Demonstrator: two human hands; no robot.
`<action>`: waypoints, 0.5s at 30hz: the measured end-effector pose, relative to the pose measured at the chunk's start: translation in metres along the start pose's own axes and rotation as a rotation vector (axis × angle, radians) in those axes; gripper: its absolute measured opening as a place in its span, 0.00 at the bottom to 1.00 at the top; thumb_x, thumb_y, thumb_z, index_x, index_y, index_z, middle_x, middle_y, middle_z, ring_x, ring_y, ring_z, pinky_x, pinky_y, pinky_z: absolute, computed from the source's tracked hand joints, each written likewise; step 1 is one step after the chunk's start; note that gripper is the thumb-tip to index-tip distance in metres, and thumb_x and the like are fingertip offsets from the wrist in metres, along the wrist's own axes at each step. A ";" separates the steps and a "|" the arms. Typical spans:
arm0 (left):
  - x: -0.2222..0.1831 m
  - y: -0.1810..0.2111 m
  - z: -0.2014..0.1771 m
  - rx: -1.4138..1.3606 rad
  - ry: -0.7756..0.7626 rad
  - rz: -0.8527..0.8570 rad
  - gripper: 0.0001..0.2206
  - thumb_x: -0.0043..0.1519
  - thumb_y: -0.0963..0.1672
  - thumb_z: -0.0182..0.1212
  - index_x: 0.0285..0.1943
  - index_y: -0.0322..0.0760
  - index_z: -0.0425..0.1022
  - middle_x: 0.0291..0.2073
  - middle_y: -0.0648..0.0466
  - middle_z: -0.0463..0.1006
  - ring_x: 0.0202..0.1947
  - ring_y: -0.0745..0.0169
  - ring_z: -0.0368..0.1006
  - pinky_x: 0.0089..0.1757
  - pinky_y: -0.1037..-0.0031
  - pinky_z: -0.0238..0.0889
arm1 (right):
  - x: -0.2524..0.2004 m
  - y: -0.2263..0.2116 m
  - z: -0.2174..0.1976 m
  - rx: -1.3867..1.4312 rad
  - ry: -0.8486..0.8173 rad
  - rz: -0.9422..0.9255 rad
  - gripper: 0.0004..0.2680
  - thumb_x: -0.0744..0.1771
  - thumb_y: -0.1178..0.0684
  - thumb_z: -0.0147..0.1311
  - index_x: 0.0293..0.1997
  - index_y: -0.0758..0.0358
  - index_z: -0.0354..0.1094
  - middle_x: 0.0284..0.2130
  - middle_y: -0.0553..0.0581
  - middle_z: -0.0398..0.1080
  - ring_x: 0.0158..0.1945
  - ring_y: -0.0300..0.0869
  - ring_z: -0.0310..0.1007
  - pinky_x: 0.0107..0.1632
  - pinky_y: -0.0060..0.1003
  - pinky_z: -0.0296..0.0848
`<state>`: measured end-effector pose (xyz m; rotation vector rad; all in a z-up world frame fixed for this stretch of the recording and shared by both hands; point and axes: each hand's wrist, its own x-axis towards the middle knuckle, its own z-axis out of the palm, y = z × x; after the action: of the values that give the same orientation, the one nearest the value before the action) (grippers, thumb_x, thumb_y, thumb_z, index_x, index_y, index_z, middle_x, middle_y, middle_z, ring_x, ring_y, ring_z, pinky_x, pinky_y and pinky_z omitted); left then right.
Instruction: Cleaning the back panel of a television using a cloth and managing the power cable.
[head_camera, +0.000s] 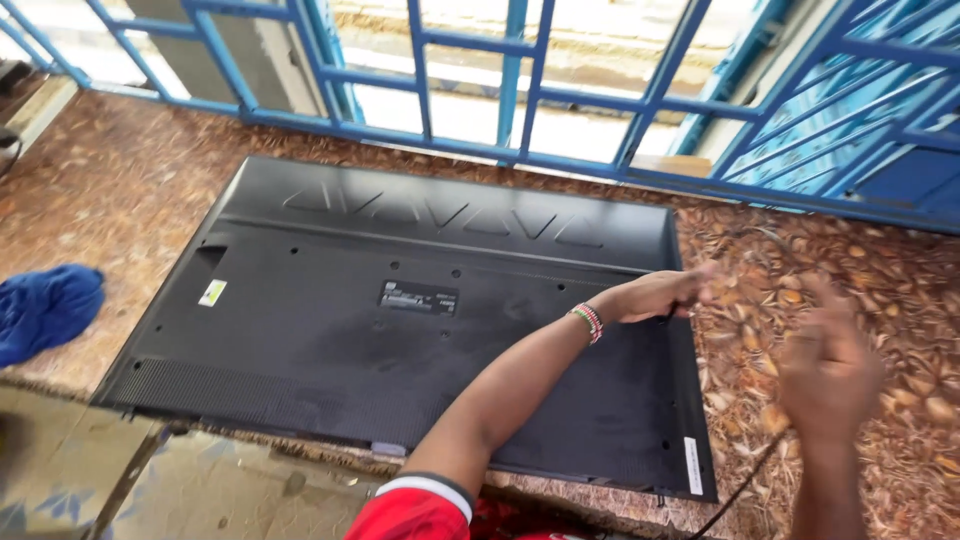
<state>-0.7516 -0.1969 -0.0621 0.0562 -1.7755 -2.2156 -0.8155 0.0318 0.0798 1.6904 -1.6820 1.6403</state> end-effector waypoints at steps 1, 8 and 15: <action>0.002 -0.001 -0.001 -0.139 0.130 -0.066 0.21 0.69 0.56 0.50 0.39 0.38 0.75 0.26 0.61 0.54 0.26 0.69 0.53 0.37 0.77 0.56 | 0.006 -0.015 0.011 -0.148 -0.177 0.358 0.09 0.74 0.65 0.45 0.62 0.64 0.64 0.48 0.73 0.71 0.42 0.55 0.64 0.44 0.51 0.64; 0.014 -0.038 -0.018 -0.289 0.328 -0.043 0.36 0.68 0.66 0.53 0.71 0.42 0.66 0.44 0.45 0.75 0.45 0.51 0.78 0.49 0.57 0.71 | -0.066 0.067 0.074 -0.373 -0.533 0.616 0.14 0.70 0.45 0.49 0.63 0.25 0.69 0.45 0.65 0.79 0.55 0.63 0.74 0.60 0.58 0.71; 0.039 -0.065 -0.012 -0.156 0.512 0.111 0.33 0.74 0.64 0.41 0.58 0.36 0.72 0.30 0.44 0.76 0.29 0.53 0.79 0.30 0.64 0.79 | -0.080 0.084 0.083 -0.310 -0.581 0.588 0.15 0.69 0.47 0.49 0.64 0.31 0.70 0.53 0.60 0.76 0.57 0.60 0.73 0.60 0.57 0.72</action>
<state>-0.7991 -0.2062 -0.1210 0.4372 -1.2954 -2.0175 -0.8174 -0.0170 -0.0539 1.7062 -2.7513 1.0048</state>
